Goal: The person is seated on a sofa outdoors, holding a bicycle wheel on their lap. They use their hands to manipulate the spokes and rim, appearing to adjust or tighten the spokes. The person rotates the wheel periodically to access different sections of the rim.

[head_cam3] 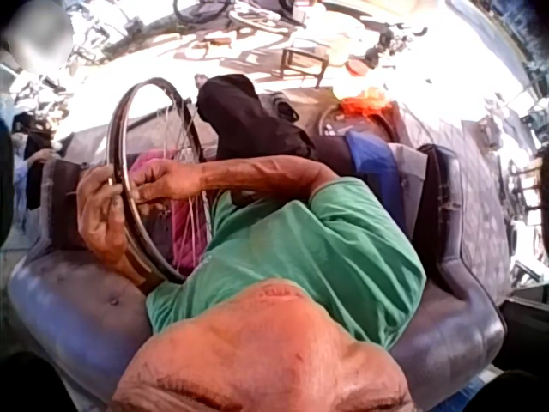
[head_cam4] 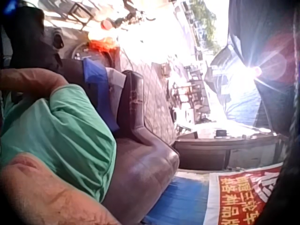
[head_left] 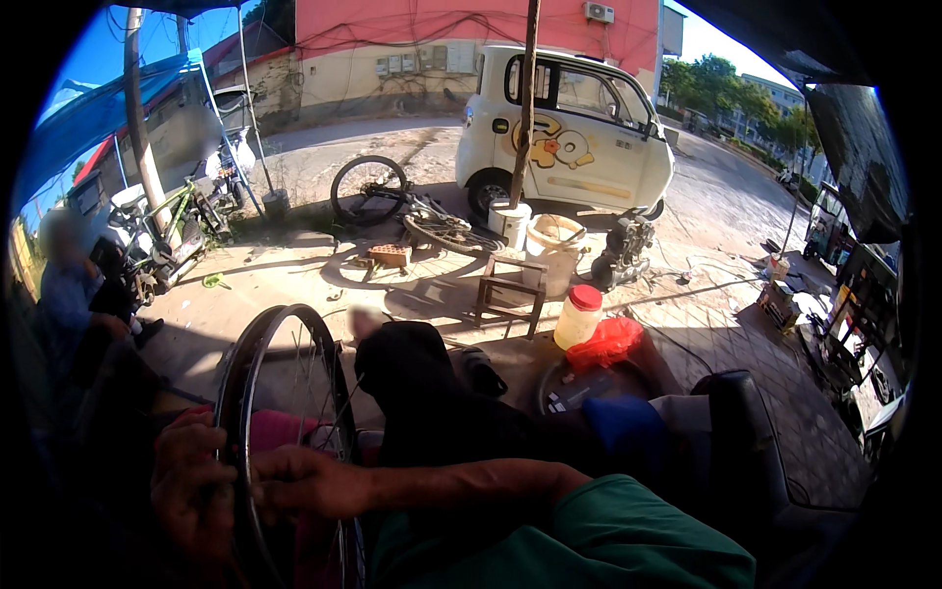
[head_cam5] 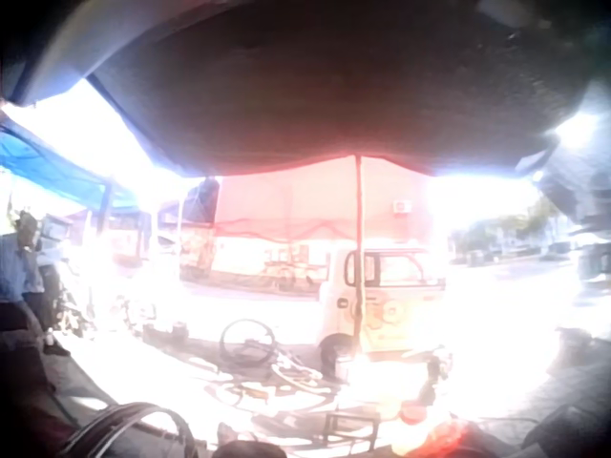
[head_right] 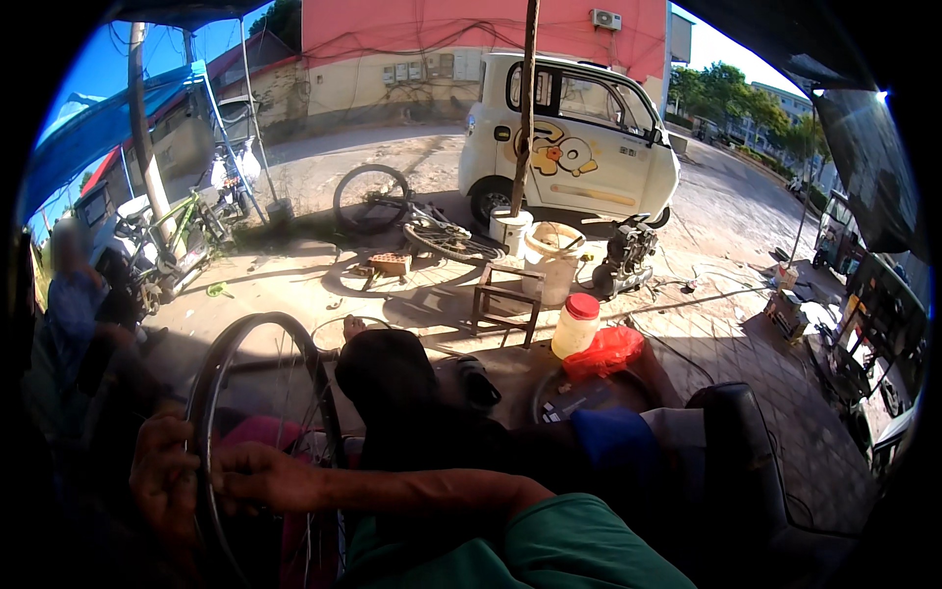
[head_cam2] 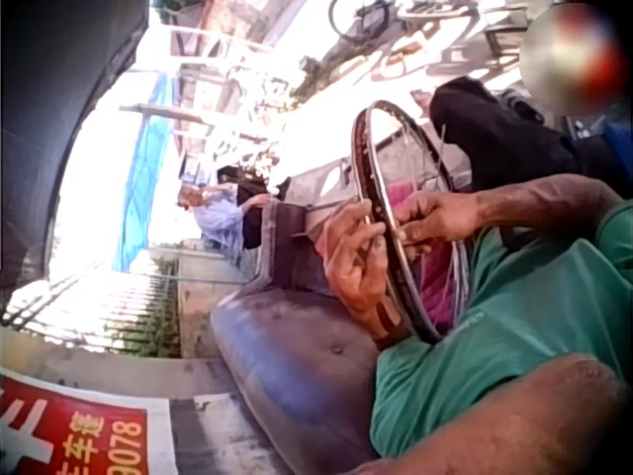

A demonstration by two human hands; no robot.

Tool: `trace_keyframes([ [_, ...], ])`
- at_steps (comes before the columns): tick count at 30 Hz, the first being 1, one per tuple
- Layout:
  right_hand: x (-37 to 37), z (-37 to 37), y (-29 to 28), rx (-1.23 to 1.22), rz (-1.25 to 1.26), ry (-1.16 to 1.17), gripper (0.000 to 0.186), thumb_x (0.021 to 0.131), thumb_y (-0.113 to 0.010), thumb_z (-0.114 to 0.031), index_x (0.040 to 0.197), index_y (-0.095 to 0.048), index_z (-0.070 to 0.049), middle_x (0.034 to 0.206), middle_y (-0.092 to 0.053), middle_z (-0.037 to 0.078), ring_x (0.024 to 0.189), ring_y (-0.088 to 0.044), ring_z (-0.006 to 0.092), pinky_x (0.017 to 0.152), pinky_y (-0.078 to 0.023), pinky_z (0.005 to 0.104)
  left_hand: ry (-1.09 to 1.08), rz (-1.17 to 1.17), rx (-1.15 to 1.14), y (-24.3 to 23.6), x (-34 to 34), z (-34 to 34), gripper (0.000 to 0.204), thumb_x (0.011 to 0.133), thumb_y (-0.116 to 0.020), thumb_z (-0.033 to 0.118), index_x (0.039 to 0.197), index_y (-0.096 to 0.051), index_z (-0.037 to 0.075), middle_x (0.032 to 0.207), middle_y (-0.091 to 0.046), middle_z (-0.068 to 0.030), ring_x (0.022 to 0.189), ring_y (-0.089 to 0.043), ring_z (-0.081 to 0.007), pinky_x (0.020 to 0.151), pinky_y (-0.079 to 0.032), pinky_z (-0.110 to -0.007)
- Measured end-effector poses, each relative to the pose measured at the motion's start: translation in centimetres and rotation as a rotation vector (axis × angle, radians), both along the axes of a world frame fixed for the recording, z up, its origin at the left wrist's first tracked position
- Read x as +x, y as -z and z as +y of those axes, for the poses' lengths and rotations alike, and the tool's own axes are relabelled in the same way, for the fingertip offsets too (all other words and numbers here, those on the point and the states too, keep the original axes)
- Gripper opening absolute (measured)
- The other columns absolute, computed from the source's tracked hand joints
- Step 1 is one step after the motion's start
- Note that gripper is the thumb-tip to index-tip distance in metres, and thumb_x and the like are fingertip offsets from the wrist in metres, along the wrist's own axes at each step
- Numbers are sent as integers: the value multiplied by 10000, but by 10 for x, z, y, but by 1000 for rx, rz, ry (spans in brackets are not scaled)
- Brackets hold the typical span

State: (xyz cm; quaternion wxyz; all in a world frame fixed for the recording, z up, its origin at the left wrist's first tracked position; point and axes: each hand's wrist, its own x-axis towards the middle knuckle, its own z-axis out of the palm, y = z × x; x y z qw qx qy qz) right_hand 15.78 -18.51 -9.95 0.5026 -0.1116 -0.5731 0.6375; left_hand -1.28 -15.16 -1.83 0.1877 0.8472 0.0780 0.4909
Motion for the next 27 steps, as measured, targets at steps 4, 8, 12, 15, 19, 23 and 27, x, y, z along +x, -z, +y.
trace_keyframes([
  [4, -5, 3, 3, 56, 83, 61, 84, 974, -581, -165, 1021, -556, -100, 805, -571, -17, 632, -502, 56, 538, -402, 218, -5, -50, -52, -6, 7, -6, 162, 722, -629, 133, 829, -641, 13, 1059, -647, -186, 1080, -588, -356, 986, -437, -510],
  [8, -1, -1, 2, 4, 46, 75, 115, 994, -574, -197, 1052, -564, -98, 826, -575, -19, 670, -516, 61, 582, -409, 221, 44, -52, -89, -13, 7, -6, 145, 705, -631, 68, 832, -661, 5, 1074, -652, -181, 1108, -588, -357, 986, -447, -484],
  [12, 10, -11, -19, -70, -96, 47, 181, 1030, -509, -238, 1070, -587, -80, 869, -599, -21, 732, -532, 55, 629, -423, 220, 60, 45, 7, -14, 0, 4, 195, 688, -652, 11, 880, -682, 13, 1108, -654, -176, 1129, -591, -361, 969, -464, -465],
  [15, 5, -9, -17, -53, 43, -1, 102, 1010, -559, -164, 1059, -578, -77, 898, -572, -33, 780, -506, 46, 664, -405, 224, 32, 56, -17, -20, 0, -1, 210, 681, -633, -43, 878, -680, 15, 1131, -650, -179, 1154, -584, -362, 978, -465, -458],
  [19, 0, -6, -19, -43, 43, 72, 95, 1004, -567, -150, 1065, -567, -77, 885, -561, -31, 762, -497, 49, 654, -399, 227, 37, 35, -46, -18, -1, 5, 216, 688, -626, -55, 885, -678, 15, 1142, -648, -177, 1168, -580, -352, 984, -464, -449],
  [23, 7, -4, -24, -176, -76, -4, 101, 991, -580, -116, 1082, -557, -79, 883, -558, -28, 768, -505, 54, 660, -405, 235, 63, 24, -46, -16, -6, 9, 213, 703, -618, -61, 895, -676, 12, 1150, -647, -175, 1173, -580, -344, 988, -464, -440],
  [27, 4, -3, -21, -73, 2, 47, 103, 998, -567, -124, 1090, -558, -79, 890, -564, -26, 783, -516, 60, 666, -404, 230, 69, 45, -36, -19, -4, 10, 199, 720, -618, -59, 897, -675, 11, 1152, -646, -175, 1179, -576, -343, 988, -464, -436],
])
